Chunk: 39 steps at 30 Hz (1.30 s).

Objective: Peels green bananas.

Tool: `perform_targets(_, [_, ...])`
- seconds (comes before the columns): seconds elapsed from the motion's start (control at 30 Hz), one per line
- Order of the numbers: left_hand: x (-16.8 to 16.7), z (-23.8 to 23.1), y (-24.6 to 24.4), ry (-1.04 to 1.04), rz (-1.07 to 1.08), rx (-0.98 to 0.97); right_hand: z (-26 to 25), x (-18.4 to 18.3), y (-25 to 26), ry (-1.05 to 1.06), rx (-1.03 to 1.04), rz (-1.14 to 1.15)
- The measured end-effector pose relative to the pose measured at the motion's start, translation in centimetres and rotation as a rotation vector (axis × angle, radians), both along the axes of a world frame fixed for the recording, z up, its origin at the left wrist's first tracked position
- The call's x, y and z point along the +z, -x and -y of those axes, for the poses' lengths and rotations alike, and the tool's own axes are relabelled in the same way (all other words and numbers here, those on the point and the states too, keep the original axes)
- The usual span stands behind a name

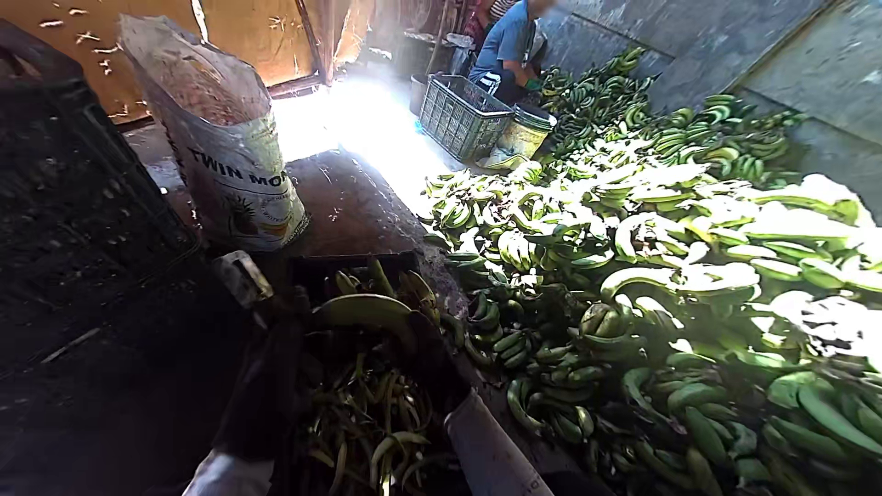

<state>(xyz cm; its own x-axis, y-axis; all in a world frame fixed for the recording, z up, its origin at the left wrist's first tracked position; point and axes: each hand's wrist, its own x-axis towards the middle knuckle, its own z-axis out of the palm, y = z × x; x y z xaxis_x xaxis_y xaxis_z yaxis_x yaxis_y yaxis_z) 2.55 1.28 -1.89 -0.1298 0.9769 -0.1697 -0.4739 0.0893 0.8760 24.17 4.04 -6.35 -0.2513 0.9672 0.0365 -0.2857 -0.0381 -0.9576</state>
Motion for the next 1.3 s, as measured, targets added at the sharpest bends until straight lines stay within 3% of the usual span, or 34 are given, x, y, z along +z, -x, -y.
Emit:
perform_targets(0.13, [0.8,0.5,-1.6,0.11,0.028,-0.128,4.0,1.2,-1.5,0.057,0.047,0.078])
perform_targets(0.27, [0.5,1.7,-4.1,0.021,-0.141,-0.19,5.8,4.1,-2.8,-0.16,0.151,0.739])
perform_targets(0.33, [-0.4,2.4,-5.4,0.026,-0.221,-0.181,7.2,4.1,-3.5,-0.158,0.168,0.91])
perform_targets(0.4, [-0.5,3.3,-6.2,-0.008,-0.372,-0.173,8.5,3.3,-4.9,-0.132,0.011,0.855])
perform_targets(0.5, [-0.9,6.5,-7.2,-0.188,-0.526,-0.234,9.3,2.5,-7.8,-0.097,-0.293,0.422])
perform_targets(0.57, [-1.8,9.3,-8.5,-0.239,-0.527,-0.346,9.7,2.9,-9.4,-0.09,-0.382,0.214])
perform_targets(0.7, [-4.2,11.7,-11.6,-0.221,-0.323,-0.512,10.6,4.7,-10.1,-0.091,-0.524,0.177])
perform_targets(0.8, [-2.1,12.0,-13.1,-0.478,-0.057,-0.428,10.9,5.1,-10.2,-0.141,-0.539,0.148])
perform_targets(0.87, [-0.8,12.1,-13.6,-0.514,-0.013,-0.406,11.0,5.2,-10.3,-0.165,-0.512,0.114])
perform_targets(0.93, [-2.6,12.3,-13.7,-0.311,-0.137,-0.505,11.3,5.8,-10.2,-0.152,-0.468,0.047])
perform_targets(1.0, [-5.8,12.5,-13.1,0.055,-0.232,-0.725,11.1,6.3,-10.3,-0.102,-0.392,-0.063])
perform_targets(1.07, [-7.2,12.7,-12.4,0.188,-0.283,-0.764,10.1,6.3,-11.1,-0.047,-0.31,-0.153])
perform_targets(1.17, [-5.5,11.8,-11.2,-0.012,-0.437,-0.713,9.3,5.7,-11.6,0.067,-0.315,-0.194])
perform_targets(1.3, [-1.1,8.9,-9.5,-0.417,-0.905,-0.682,8.3,4.3,-11.7,0.055,-0.296,-0.07])
